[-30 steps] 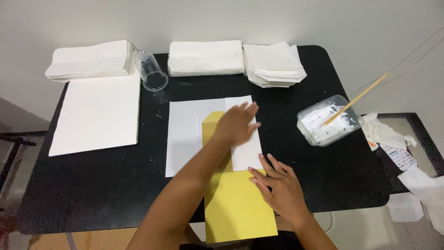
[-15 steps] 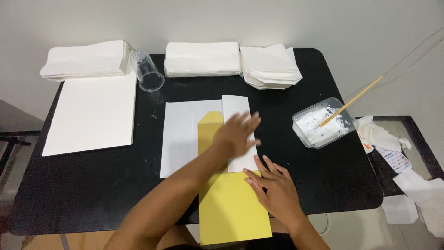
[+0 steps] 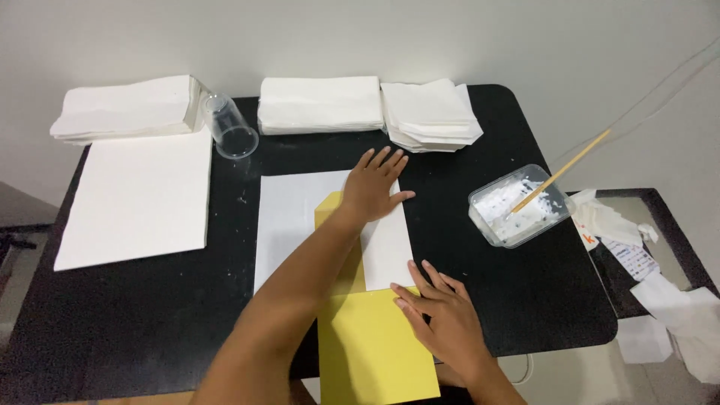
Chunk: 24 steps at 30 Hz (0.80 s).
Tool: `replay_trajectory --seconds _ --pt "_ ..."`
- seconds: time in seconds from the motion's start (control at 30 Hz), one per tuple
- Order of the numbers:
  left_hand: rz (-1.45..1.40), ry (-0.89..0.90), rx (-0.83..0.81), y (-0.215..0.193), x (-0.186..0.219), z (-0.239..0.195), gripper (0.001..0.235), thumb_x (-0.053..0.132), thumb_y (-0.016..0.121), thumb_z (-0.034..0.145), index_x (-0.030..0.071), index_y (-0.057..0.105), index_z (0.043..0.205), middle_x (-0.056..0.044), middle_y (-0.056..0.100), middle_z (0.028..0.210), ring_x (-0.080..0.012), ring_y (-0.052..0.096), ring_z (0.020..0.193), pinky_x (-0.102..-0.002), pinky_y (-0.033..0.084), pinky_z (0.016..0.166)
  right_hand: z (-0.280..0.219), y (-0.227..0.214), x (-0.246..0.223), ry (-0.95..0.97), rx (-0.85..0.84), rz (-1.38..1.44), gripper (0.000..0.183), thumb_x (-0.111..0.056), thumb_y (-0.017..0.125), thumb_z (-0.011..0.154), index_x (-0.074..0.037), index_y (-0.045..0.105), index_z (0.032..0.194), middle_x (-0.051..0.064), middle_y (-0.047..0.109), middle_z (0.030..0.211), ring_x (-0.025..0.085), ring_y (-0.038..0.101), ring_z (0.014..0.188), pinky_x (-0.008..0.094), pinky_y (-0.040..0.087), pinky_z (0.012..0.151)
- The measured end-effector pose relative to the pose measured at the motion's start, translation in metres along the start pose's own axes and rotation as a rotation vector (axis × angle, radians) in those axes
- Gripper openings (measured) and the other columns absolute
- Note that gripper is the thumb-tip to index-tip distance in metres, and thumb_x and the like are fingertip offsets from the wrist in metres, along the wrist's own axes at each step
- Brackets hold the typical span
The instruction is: Folding paper and applying glue with a brush to assemble a paper bag.
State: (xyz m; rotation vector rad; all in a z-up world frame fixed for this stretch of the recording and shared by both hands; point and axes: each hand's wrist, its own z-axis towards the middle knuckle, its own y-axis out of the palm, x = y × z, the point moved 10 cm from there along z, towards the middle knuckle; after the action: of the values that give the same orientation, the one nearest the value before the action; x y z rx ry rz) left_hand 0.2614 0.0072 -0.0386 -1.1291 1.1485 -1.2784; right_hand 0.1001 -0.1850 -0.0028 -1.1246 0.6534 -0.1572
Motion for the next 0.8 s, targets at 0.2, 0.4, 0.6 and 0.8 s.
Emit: replay_trajectory --seconds 0.2,0.4,0.6,0.8 --pt "0.002 0.066 -0.312 -0.002 0.048 -0.082 0.072 0.055 0.020 0.106 0.016 0.005 0.165 -0.002 0.003 0.174 -0.0277 0.005 0.160 -0.045 0.007 0.127 0.002 0.000 0.001 0.019 -0.005 0.004 0.036 -0.040 0.053 0.101 -0.031 0.076 0.128 0.008 0.055 0.151 0.029 0.043 0.146 0.045 0.036 0.107" --pt "-0.176 0.131 0.010 -0.021 0.059 -0.160 0.070 0.049 0.048 0.104 0.013 0.030 0.162 -0.006 0.028 0.170 -0.0329 0.021 0.156 -0.048 0.022 0.122 0.011 0.006 0.009 0.155 -0.143 0.046 0.042 -0.046 0.050 0.101 -0.029 0.076 0.128 0.006 0.051 0.154 0.025 0.037 0.150 0.045 0.035 0.110" --pt "-0.210 0.103 -0.007 -0.051 0.059 -0.175 0.063 0.046 0.045 0.107 0.018 0.033 0.162 -0.008 0.037 0.166 -0.0323 0.032 0.153 -0.049 0.026 0.125 0.055 -0.005 0.010 0.356 -0.238 0.087 0.033 -0.029 0.055 0.099 -0.041 0.083 0.113 0.015 0.069 0.132 0.038 0.058 0.132 0.056 0.046 0.110" --pt "-0.244 0.093 -0.020 -0.035 0.057 -0.176 0.059 0.049 0.038 0.108 0.016 0.041 0.157 -0.009 0.039 0.163 -0.0317 0.030 0.155 -0.048 0.024 0.127 0.155 -0.001 -0.014 0.029 -0.025 -0.008 0.048 -0.025 0.051 0.104 -0.011 0.054 0.151 0.027 0.047 0.155 0.048 0.046 0.141 0.062 0.033 0.116"
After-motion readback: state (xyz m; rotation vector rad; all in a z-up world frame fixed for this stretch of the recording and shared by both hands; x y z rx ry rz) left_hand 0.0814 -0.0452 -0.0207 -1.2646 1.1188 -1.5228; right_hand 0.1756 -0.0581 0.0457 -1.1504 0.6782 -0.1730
